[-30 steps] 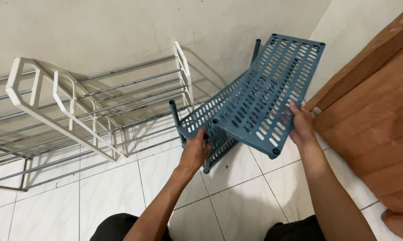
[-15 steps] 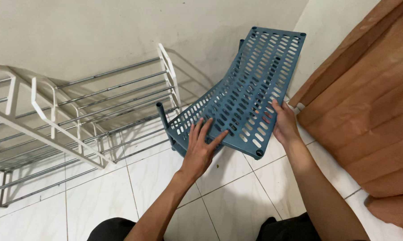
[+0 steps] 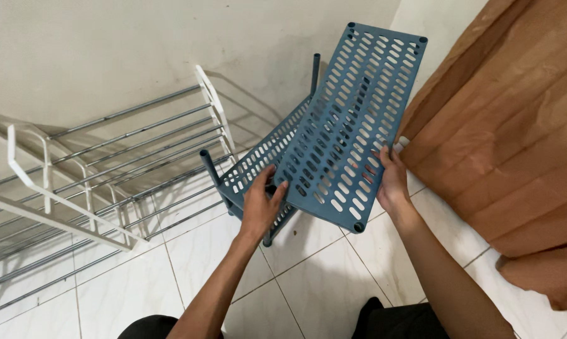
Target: The person disassembles a blue plastic two-tier storage rack by hand. They remove the top shelf, then pull out each of the four vertical support legs from the bottom shelf, leaving the frame and shelves separated on the floor.
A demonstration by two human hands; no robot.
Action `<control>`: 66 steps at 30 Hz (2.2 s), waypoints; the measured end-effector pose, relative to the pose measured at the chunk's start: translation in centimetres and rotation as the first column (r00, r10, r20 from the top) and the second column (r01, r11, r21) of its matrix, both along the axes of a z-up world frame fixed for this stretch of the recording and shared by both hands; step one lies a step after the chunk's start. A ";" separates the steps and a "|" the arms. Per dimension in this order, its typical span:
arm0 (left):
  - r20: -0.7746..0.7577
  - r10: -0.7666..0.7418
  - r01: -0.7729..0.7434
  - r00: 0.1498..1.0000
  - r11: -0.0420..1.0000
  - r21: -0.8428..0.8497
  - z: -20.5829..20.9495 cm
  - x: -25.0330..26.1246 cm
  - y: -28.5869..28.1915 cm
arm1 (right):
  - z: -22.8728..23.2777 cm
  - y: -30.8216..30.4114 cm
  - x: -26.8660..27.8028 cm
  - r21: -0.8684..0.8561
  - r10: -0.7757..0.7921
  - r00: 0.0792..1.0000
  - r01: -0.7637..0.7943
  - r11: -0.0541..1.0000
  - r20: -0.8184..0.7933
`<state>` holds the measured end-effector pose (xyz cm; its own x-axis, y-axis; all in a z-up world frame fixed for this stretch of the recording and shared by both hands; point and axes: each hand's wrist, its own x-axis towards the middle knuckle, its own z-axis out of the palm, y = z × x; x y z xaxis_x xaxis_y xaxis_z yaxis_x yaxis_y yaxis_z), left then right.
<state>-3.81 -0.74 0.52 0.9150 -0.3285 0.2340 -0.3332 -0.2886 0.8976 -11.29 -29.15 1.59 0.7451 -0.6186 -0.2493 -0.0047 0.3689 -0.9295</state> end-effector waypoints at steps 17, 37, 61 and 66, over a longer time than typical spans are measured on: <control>-0.171 -0.133 0.148 0.976 0.986 0.075 -12.3 -3.5 -9.4 | -14.7 -9.2 -7.7 0.096 -0.295 0.954 0.299 0.949 -0.058; -0.566 0.332 -0.149 0.755 0.927 0.345 -38.7 -6.5 -6.9 | -35.6 -0.9 -11.7 0.186 -0.130 0.930 0.204 0.961 -0.345; -0.433 -0.005 0.252 0.901 0.820 0.514 -39.9 -7.4 -7.9 | -39.0 1.5 -13.5 -0.674 -0.170 0.683 -0.591 0.443 -0.710; -0.500 -0.042 0.357 0.865 0.753 0.553 -38.5 -6.7 -9.0 | -40.1 0.9 -13.0 -0.628 -0.149 0.653 -0.601 0.493 -0.742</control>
<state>-10.53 -9.75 -37.94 0.7568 -0.4399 -0.4835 -0.0744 -0.7928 0.6049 -24.28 -28.21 -38.47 0.7441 -0.6300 -0.2224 -0.6525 -0.6138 -0.4443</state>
